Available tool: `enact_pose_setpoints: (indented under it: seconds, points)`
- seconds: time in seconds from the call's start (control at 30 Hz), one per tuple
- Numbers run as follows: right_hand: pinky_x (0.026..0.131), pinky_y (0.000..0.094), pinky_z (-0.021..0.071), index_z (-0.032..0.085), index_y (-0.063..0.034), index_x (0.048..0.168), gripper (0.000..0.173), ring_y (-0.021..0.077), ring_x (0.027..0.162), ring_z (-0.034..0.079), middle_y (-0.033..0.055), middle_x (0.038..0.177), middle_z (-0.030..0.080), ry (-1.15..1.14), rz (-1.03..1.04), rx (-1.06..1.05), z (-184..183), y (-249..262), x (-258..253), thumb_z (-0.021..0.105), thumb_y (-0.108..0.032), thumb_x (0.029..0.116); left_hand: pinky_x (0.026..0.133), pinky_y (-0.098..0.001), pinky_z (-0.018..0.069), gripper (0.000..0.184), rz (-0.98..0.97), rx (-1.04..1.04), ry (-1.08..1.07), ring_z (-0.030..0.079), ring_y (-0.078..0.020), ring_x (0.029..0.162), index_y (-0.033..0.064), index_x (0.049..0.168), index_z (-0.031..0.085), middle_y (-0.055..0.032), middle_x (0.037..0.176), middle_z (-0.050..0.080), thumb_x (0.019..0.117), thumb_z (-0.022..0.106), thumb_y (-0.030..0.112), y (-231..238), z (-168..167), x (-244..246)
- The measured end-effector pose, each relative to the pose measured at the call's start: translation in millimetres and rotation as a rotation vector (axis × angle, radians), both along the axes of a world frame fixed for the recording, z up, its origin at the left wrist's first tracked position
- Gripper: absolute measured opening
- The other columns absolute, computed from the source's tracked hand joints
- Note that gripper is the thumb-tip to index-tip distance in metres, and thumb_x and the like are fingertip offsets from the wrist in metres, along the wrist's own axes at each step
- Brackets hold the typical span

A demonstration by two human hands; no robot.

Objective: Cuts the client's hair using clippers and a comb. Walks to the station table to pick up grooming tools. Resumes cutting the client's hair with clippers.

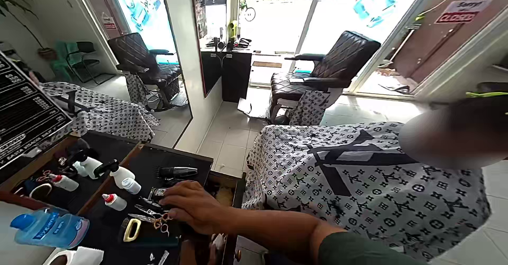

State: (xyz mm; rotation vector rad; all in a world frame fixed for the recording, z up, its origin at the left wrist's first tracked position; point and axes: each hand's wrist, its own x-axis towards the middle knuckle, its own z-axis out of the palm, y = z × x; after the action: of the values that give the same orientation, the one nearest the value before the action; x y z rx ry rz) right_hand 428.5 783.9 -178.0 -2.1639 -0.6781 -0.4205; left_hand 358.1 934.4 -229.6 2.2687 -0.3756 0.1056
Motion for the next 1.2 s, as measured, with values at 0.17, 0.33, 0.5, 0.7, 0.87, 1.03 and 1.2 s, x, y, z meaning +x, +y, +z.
enact_pose_setpoints:
  seconds: [0.17, 0.33, 0.5, 0.7, 0.87, 1.03, 1.2]
  points:
    - [0.125, 0.0555, 0.0227, 0.038, -0.0050, 0.158, 0.059, 0.0368, 0.154, 0.026, 0.0195, 0.165, 0.032, 0.258, -0.171, 0.226, -66.2, -87.1, -94.1, 0.043, -0.035, 0.1078, 0.093, -0.0553, 0.0557, 0.057, -0.322, -0.044, 0.125, 0.071, -0.0385, 0.100, -0.0194, 0.124, 0.057, -0.0309, 0.108, 0.070, 0.0832, 0.080, 0.013, -73.1, -5.8, -7.8]
    - [0.126, 0.0551, 0.0192, 0.046, -0.0012, 0.153, 0.062, 0.0385, 0.154, 0.027, 0.0210, 0.162, 0.036, 0.147, -0.457, 0.225, -95.8, -177.2, -227.0, 0.032, -0.043, 0.1085, 0.091, -0.0565, 0.0553, 0.047, -0.761, 0.080, 0.089, 0.071, -0.0407, 0.098, -0.0183, 0.115, 0.063, -0.0307, 0.103, 0.070, 0.0839, 0.077, 0.014, -181.0, -34.1, -77.5]
    - [0.125, 0.0583, 0.0184, 0.053, 0.0055, 0.145, 0.056, 0.0464, 0.151, 0.029, 0.0291, 0.157, 0.040, 0.179, -1.016, 0.501, -137.3, -276.2, -388.3, 0.035, -0.033, 0.1088, 0.091, -0.0574, 0.0560, 0.051, -1.376, 0.330, 0.170, 0.071, -0.0359, 0.103, -0.0041, 0.126, 0.066, -0.0215, 0.116, 0.071, 0.0884, 0.079, 0.028, -304.5, -55.6, -200.8]
    - [0.123, 0.0476, 0.0294, 0.045, -0.0021, 0.152, 0.066, 0.0266, 0.149, 0.037, 0.0166, 0.161, 0.040, 0.480, -1.179, 0.965, -159.6, -337.4, -573.0, 0.018, -0.046, 0.1103, 0.094, -0.0587, 0.0534, 0.050, -1.755, 0.667, 0.427, 0.069, -0.0388, 0.103, -0.0026, 0.131, 0.060, -0.0247, 0.112, 0.069, 0.0942, 0.073, 0.028, -441.8, -62.0, -342.3]
    - [0.113, 0.0786, 0.0181, 0.057, 0.0064, 0.139, 0.042, 0.0560, 0.148, 0.024, 0.0338, 0.154, 0.040, 1.466, -1.178, -0.045, -236.0, -386.7, -641.9, 0.051, -0.018, 0.1049, 0.054, -0.0372, 0.0522, 0.032, -2.423, 0.760, 0.774, 0.058, -0.0202, 0.055, -0.0047, 0.114, 0.062, -0.0158, 0.077, 0.063, 0.1017, 0.063, 0.025, -484.4, -21.1, -445.9]
    - [0.104, 0.0586, 0.0460, 0.065, 0.0001, 0.128, 0.038, 0.0409, 0.122, 0.061, 0.0230, 0.131, 0.064, 0.999, -1.017, -0.043, -174.6, -366.5, -649.8, 0.064, -0.027, 0.1014, 0.097, -0.0687, 0.0478, 0.056, -1.739, 1.220, 0.168, 0.062, -0.0462, 0.118, -0.0047, 0.130, 0.060, -0.0285, 0.127, 0.064, 0.0983, 0.067, 0.041, -554.4, -98.1, -369.8]
    - [0.091, 0.0445, 0.0568, 0.063, -0.0286, 0.135, 0.052, 0.0297, 0.108, 0.066, 0.0125, 0.133, 0.063, 0.010, -1.347, -0.228, -166.3, -408.9, -625.8, 0.079, -0.032, 0.0860, 0.081, -0.0352, 0.0592, 0.048, -1.435, 0.174, 1.328, 0.070, -0.0137, 0.085, 0.0008, 0.122, 0.060, -0.0063, 0.099, 0.071, 0.1126, 0.030, 0.037, -573.8, -66.7, -343.1]
